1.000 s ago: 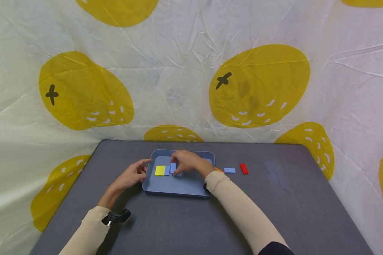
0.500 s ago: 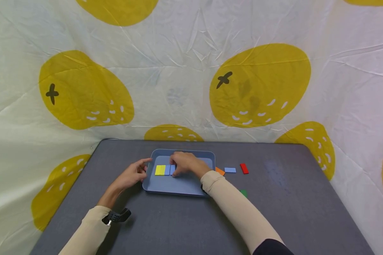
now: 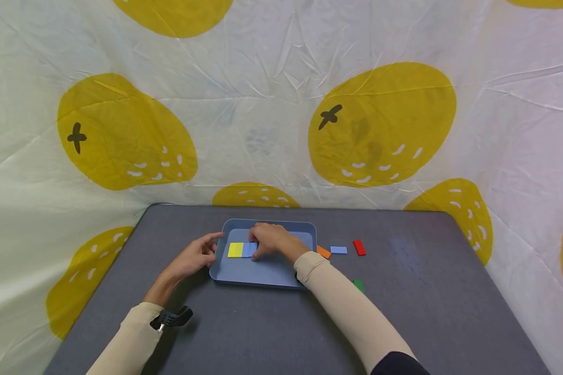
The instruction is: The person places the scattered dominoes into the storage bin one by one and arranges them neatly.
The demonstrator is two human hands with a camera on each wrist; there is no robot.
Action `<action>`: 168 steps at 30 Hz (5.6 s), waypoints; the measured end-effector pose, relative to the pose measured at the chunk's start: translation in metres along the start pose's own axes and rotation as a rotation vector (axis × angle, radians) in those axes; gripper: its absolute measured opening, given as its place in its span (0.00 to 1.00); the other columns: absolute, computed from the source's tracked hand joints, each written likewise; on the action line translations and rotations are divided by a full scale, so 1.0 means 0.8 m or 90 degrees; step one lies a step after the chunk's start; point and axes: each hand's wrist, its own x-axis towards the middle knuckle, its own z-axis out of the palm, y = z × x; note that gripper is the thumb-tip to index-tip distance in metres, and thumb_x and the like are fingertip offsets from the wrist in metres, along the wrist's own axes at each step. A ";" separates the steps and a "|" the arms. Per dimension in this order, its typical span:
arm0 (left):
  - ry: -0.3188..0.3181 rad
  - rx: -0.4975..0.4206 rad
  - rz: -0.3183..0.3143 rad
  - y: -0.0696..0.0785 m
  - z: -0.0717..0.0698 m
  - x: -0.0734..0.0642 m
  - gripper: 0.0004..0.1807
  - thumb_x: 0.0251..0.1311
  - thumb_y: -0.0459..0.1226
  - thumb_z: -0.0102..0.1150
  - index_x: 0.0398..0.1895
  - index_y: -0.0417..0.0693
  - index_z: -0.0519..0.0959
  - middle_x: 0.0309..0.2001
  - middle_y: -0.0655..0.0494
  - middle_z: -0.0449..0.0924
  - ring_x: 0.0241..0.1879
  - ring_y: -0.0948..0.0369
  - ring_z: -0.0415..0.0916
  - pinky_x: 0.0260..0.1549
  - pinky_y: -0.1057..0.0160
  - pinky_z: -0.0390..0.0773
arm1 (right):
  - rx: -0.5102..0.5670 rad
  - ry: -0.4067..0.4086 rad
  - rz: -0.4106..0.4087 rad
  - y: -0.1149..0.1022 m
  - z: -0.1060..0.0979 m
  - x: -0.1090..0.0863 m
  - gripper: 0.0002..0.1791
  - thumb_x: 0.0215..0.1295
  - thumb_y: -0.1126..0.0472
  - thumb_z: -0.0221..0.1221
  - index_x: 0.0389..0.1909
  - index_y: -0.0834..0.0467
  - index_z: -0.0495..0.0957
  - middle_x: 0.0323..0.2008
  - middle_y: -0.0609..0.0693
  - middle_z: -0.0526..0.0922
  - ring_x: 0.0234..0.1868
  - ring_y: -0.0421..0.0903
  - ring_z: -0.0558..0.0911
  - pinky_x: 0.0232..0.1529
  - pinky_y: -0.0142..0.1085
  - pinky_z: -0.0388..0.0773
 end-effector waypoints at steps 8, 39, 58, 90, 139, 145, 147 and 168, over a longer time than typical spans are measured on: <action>-0.002 0.005 0.010 -0.002 0.001 0.000 0.37 0.59 0.25 0.57 0.75 0.46 0.66 0.43 0.45 0.69 0.36 0.53 0.71 0.33 0.59 0.77 | 0.015 0.011 -0.005 0.005 -0.007 -0.015 0.32 0.55 0.46 0.74 0.58 0.54 0.79 0.51 0.48 0.80 0.52 0.44 0.78 0.54 0.46 0.77; -0.007 0.004 0.020 -0.009 0.001 0.001 0.36 0.60 0.25 0.56 0.75 0.45 0.66 0.44 0.43 0.69 0.37 0.53 0.70 0.33 0.58 0.77 | 0.127 0.086 -0.046 0.062 -0.059 -0.136 0.21 0.61 0.56 0.71 0.54 0.56 0.81 0.50 0.53 0.82 0.49 0.53 0.83 0.50 0.45 0.80; 0.000 0.011 0.022 -0.010 0.002 0.001 0.36 0.59 0.25 0.56 0.75 0.46 0.66 0.44 0.44 0.69 0.37 0.53 0.70 0.32 0.59 0.76 | 0.187 0.118 0.006 0.113 -0.051 -0.192 0.18 0.62 0.64 0.69 0.53 0.62 0.81 0.50 0.58 0.82 0.50 0.59 0.81 0.50 0.54 0.80; -0.003 0.004 0.022 -0.005 0.001 -0.001 0.37 0.59 0.25 0.56 0.75 0.45 0.66 0.44 0.44 0.69 0.37 0.53 0.69 0.32 0.59 0.76 | 0.159 0.145 0.028 0.181 -0.007 -0.212 0.20 0.55 0.66 0.73 0.49 0.66 0.82 0.44 0.57 0.83 0.43 0.53 0.83 0.48 0.52 0.80; -0.018 0.008 0.056 -0.011 0.004 0.003 0.37 0.59 0.25 0.54 0.75 0.43 0.65 0.43 0.44 0.69 0.34 0.54 0.69 0.29 0.59 0.76 | 0.133 0.148 0.017 0.191 0.011 -0.229 0.21 0.58 0.60 0.72 0.52 0.62 0.83 0.41 0.50 0.77 0.34 0.43 0.78 0.36 0.33 0.76; -0.020 0.004 0.060 -0.010 0.004 0.001 0.37 0.59 0.25 0.54 0.75 0.43 0.65 0.43 0.44 0.68 0.34 0.55 0.69 0.29 0.59 0.76 | 0.124 0.157 0.016 0.190 0.013 -0.232 0.21 0.58 0.59 0.72 0.52 0.61 0.83 0.40 0.49 0.77 0.34 0.42 0.78 0.35 0.33 0.76; -0.020 0.005 0.060 -0.010 0.003 0.001 0.37 0.59 0.25 0.54 0.75 0.43 0.65 0.42 0.45 0.68 0.34 0.55 0.69 0.29 0.59 0.76 | 0.122 0.159 0.021 0.189 0.013 -0.232 0.21 0.58 0.59 0.71 0.52 0.60 0.83 0.41 0.49 0.77 0.34 0.41 0.77 0.35 0.33 0.76; -0.015 0.009 0.059 -0.013 0.002 0.002 0.37 0.58 0.25 0.55 0.75 0.42 0.65 0.43 0.44 0.69 0.33 0.55 0.70 0.29 0.59 0.76 | 0.155 0.154 0.024 0.177 0.005 -0.226 0.21 0.60 0.58 0.71 0.54 0.59 0.82 0.43 0.50 0.79 0.36 0.43 0.79 0.37 0.32 0.77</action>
